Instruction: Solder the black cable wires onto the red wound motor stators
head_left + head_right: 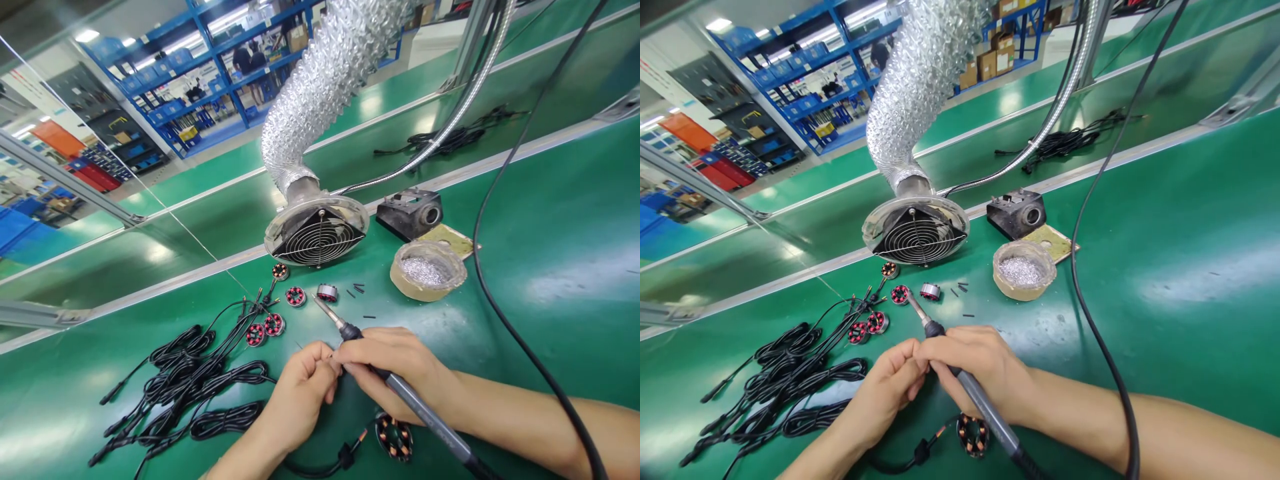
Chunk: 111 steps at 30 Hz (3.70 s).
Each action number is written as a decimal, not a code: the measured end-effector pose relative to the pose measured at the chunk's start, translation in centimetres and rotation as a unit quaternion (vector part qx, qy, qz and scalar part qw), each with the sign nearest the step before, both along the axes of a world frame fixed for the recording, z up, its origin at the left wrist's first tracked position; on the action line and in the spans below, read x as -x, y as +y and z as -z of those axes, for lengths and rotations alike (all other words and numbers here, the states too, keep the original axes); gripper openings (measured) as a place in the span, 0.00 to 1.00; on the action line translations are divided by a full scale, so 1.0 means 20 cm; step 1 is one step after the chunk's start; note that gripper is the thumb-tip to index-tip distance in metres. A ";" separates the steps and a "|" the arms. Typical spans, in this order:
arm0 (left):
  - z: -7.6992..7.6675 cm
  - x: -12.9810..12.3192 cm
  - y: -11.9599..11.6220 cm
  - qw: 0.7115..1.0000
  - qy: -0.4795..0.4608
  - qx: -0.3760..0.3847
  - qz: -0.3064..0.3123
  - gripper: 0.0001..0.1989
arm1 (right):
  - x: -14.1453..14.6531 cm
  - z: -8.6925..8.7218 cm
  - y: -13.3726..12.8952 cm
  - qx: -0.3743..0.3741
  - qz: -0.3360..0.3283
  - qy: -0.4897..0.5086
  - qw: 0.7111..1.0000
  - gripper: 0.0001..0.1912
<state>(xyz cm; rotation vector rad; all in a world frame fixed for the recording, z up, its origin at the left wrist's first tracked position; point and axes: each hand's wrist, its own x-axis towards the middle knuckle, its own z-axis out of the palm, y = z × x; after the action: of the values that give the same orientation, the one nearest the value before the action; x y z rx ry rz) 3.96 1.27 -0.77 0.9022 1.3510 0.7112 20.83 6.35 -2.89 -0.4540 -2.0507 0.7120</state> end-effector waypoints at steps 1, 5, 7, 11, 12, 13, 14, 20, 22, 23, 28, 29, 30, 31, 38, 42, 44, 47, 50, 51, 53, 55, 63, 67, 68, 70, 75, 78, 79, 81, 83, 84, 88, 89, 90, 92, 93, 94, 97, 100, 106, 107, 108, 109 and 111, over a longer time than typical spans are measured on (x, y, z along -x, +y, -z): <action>0.00 0.00 0.00 1.000 0.006 0.002 -0.003 0.25 | -0.01 0.00 0.00 0.006 -0.012 -0.002 1.000 0.12; 0.00 0.00 0.00 1.000 0.023 0.019 -0.005 0.23 | -0.05 0.01 0.02 0.011 -0.055 -0.023 0.998 0.16; 0.01 0.00 0.00 0.999 0.023 0.025 -0.006 0.22 | -0.05 0.02 0.02 0.007 -0.058 -0.024 0.998 0.16; 0.01 0.00 0.01 0.999 0.024 0.024 -0.020 0.22 | 0.00 0.03 0.02 0.056 -0.032 -0.006 0.998 0.14; 0.01 -0.01 0.01 0.999 0.026 0.024 -0.026 0.22 | 0.01 0.03 0.02 0.076 -0.023 -0.003 0.997 0.13; 0.01 -0.01 0.01 0.999 0.029 0.025 -0.032 0.22 | 0.02 0.02 0.02 0.091 -0.016 0.000 0.996 0.12; 0.01 -0.01 0.01 0.998 0.032 0.028 -0.037 0.22 | 0.02 0.02 0.02 0.101 -0.012 0.001 0.995 0.12; 0.03 -0.02 0.01 0.998 0.046 0.028 -0.044 0.24 | 0.00 0.02 0.02 0.081 -0.013 0.012 0.997 0.13; 0.03 -0.02 0.00 0.997 0.053 0.022 -0.050 0.23 | -0.02 0.01 0.02 0.061 -0.016 0.016 0.998 0.13; 0.03 -0.02 0.00 0.997 0.057 0.022 -0.054 0.23 | -0.03 0.01 0.02 0.054 -0.018 0.015 0.998 0.13; 0.03 -0.02 0.00 0.996 0.061 0.023 -0.062 0.22 | -0.11 -0.02 0.03 0.032 0.005 0.022 0.999 0.16; 0.03 -0.02 0.00 0.996 0.059 0.024 -0.063 0.22 | -0.13 -0.03 0.03 0.030 0.009 0.028 0.999 0.16; 0.03 -0.02 0.00 0.996 0.059 0.025 -0.065 0.22 | -0.14 -0.04 0.03 0.032 0.010 0.032 0.999 0.16; 0.03 -0.02 0.00 0.996 0.058 0.028 -0.067 0.22 | -0.15 -0.05 0.03 0.038 0.006 0.034 0.999 0.14; 0.04 -0.02 0.00 0.995 0.064 0.035 -0.071 0.21 | -0.16 -0.08 0.02 0.111 -0.013 0.061 0.992 0.09; 0.04 -0.02 -0.01 0.995 0.061 0.032 -0.068 0.21 | -0.15 -0.08 0.02 0.121 -0.022 0.059 0.991 0.11; 0.04 -0.02 -0.01 0.996 0.058 0.030 -0.065 0.21 | -0.15 -0.08 0.01 0.123 -0.025 0.058 0.990 0.11; 0.05 -0.01 -0.01 0.996 0.060 0.026 -0.064 0.22 | -0.15 -0.08 0.01 0.121 -0.028 0.060 0.990 0.11; 0.05 -0.01 -0.01 0.996 0.062 0.022 -0.065 0.23 | -0.15 -0.07 0.01 0.113 -0.035 0.061 0.991 0.11; 0.05 -0.01 -0.01 0.996 0.061 0.022 -0.065 0.23 | -0.15 -0.07 0.02 0.110 -0.035 0.061 0.991 0.11; 0.05 -0.01 -0.01 0.996 0.058 0.025 -0.067 0.24 | -0.15 -0.07 0.02 0.102 -0.036 0.058 0.992 0.12; 0.05 -0.01 -0.01 0.996 0.053 0.026 -0.070 0.25 | -0.15 -0.07 0.01 0.095 -0.038 0.053 0.993 0.12; 0.05 -0.01 -0.01 0.996 0.053 0.022 -0.065 0.27 | -0.13 -0.06 -0.02 0.061 -0.032 0.048 0.996 0.10; 0.04 -0.02 -0.01 0.996 0.054 0.021 -0.066 0.28 | -0.14 -0.07 -0.02 0.060 -0.020 0.052 0.997 0.09; 0.04 -0.02 -0.01 0.996 0.055 0.022 -0.067 0.28 | -0.14 -0.08 -0.02 0.058 -0.019 0.051 0.997 0.09; 0.04 -0.02 -0.01 0.996 0.058 0.024 -0.067 0.27 | -0.15 -0.08 -0.01 0.052 -0.018 0.042 0.998 0.09; 0.04 -0.02 -0.01 0.996 0.061 0.020 -0.064 0.25 | -0.15 -0.08 -0.01 0.046 -0.013 0.057 0.997 0.09; 0.04 -0.02 -0.01 0.996 0.056 0.023 -0.068 0.25 | -0.15 -0.10 0.00 0.036 -0.013 0.046 0.998 0.09; 0.04 -0.02 -0.01 0.996 0.054 0.023 -0.069 0.25 | -0.16 -0.11 0.00 0.030 -0.014 0.038 0.999 0.09; 0.04 -0.02 -0.01 0.996 0.051 0.024 -0.069 0.24 | -0.18 -0.14 0.01 0.013 -0.014 0.022 1.000 0.11; 0.04 -0.02 -0.01 0.996 0.047 0.024 -0.066 0.24 | -0.21 -0.18 0.02 -0.010 0.014 0.013 1.000 0.14; 0.04 -0.02 -0.01 0.997 0.045 0.022 -0.065 0.24 | -0.24 -0.20 0.03 -0.022 0.043 0.010 0.999 0.14; 0.03 -0.02 0.00 0.998 0.030 0.012 -0.061 0.25 | -0.36 -0.31 0.02 -0.071 0.181 -0.001 0.981 0.10; 0.03 -0.01 0.00 0.998 0.024 0.010 -0.059 0.26 | -0.39 -0.33 0.02 -0.083 0.205 -0.006 0.975 0.10; 0.04 -0.01 0.00 0.998 0.018 0.010 -0.058 0.26 | -0.42 -0.34 0.02 -0.091 0.224 -0.020 0.970 0.11; 0.05 -0.01 0.00 0.998 0.008 0.012 -0.057 0.27 | -0.48 -0.33 0.01 -0.114 0.259 -0.061 0.957 0.14; 0.05 0.00 0.00 0.998 0.005 0.014 -0.057 0.27 | -0.51 -0.30 0.00 -0.123 0.276 -0.086 0.949 0.15; 0.06 0.00 0.00 0.998 0.002 0.016 -0.058 0.27 | -0.53 -0.26 -0.01 -0.141 0.295 -0.102 0.940 0.16; 0.10 0.01 -0.01 0.998 -0.015 0.015 -0.064 0.25 | -0.57 -0.12 -0.02 -0.154 0.330 -0.140 0.921 0.11; 0.10 0.02 -0.02 0.996 -0.036 0.017 -0.082 0.24 | -0.57 -0.03 -0.02 -0.130 0.337 -0.152 0.920 0.09; 0.04 0.04 -0.01 0.995 -0.017 0.029 -0.098 0.22 | -0.32 -0.08 0.02 -0.089 0.165 -0.048 0.981 0.12; 0.03 0.04 -0.01 0.995 -0.006 0.028 -0.099 0.22 | -0.25 -0.09 0.03 -0.090 0.119 -0.044 0.988 0.11; 0.03 0.05 0.00 0.995 0.007 0.024 -0.100 0.21 | -0.19 -0.10 0.04 -0.086 0.079 -0.049 0.992 0.09; 0.02 0.05 0.00 0.995 0.021 0.020 -0.098 0.20 | -0.13 -0.09 0.04 -0.077 0.049 -0.066 0.994 0.08; 0.02 0.06 0.00 0.995 0.050 0.015 -0.088 0.18 | -0.04 -0.06 0.05 -0.065 0.013 -0.096 0.993 0.08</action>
<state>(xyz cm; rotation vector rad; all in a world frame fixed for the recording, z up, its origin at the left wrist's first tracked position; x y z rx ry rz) 2.80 1.29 -1.23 0.8109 1.5393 0.7874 21.53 7.29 -1.61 -0.4894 -2.2519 0.5313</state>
